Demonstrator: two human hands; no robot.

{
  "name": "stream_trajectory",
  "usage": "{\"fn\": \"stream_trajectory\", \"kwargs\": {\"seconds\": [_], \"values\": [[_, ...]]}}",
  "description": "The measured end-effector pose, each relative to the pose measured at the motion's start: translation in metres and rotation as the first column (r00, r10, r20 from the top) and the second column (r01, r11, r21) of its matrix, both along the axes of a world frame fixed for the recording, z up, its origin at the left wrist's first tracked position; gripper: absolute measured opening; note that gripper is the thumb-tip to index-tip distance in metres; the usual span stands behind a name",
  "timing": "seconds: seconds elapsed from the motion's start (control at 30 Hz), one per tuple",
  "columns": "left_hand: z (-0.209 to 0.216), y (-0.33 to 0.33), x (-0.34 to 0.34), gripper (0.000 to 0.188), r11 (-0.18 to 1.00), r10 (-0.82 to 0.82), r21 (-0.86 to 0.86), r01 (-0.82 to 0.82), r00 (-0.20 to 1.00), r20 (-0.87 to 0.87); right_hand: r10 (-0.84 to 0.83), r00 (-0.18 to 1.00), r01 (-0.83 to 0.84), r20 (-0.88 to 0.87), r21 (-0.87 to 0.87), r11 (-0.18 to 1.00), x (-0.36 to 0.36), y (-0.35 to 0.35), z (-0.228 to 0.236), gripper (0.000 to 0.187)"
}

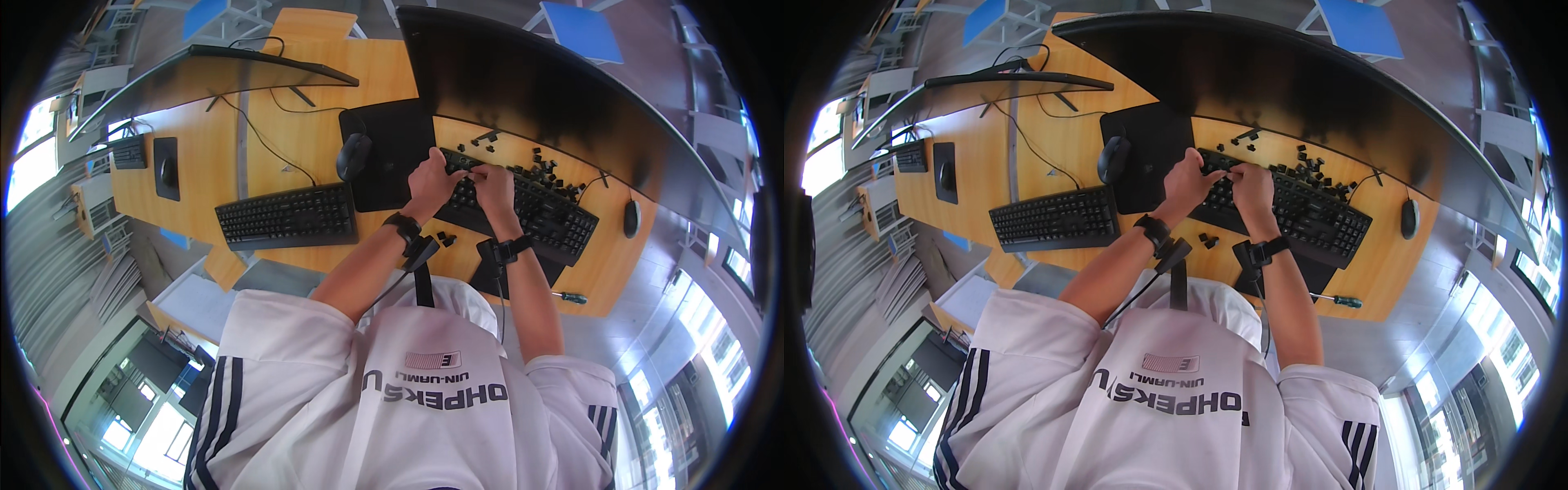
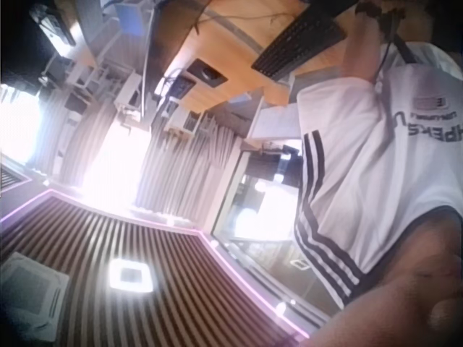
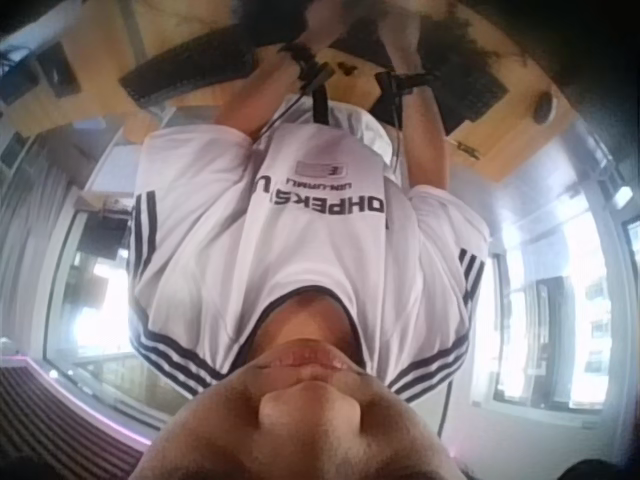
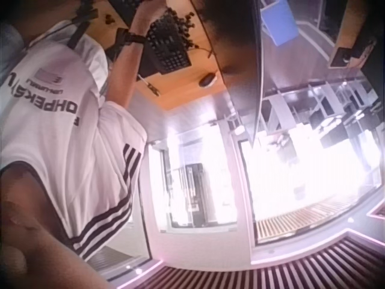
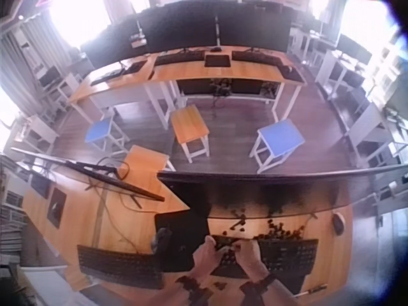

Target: The person picks up small mechanical keyboard switch components from a desk and assembles them by hand.

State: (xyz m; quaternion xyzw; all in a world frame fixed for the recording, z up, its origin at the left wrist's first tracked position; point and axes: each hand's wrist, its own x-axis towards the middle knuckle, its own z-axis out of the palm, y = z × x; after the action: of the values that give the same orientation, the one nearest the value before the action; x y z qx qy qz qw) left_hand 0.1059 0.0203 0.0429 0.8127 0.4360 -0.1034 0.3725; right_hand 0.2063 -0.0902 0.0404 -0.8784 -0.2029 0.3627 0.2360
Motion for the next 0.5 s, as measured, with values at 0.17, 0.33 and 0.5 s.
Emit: {"fn": "stream_trajectory", "kwargs": {"seconds": [0.17,0.33,0.5], "values": [[0.004,0.002,0.003,0.054,1.000,0.019,-0.007,-0.019,0.999,-0.051,0.076,0.987,-0.072,0.143,-0.036,0.997,0.004,0.001,0.005,0.014],[0.005,0.000,0.009,0.051,0.999,0.032,-0.012,-0.033,0.994,-0.103,-0.004,0.996,0.020,0.086,-0.187,0.982,0.012,0.004,0.010,0.017],[0.010,-0.001,0.007,0.048,0.997,0.034,-0.072,-0.042,0.994,-0.101,0.021,0.995,0.000,0.093,-0.217,0.976,0.010,0.003,0.021,0.017]]}}
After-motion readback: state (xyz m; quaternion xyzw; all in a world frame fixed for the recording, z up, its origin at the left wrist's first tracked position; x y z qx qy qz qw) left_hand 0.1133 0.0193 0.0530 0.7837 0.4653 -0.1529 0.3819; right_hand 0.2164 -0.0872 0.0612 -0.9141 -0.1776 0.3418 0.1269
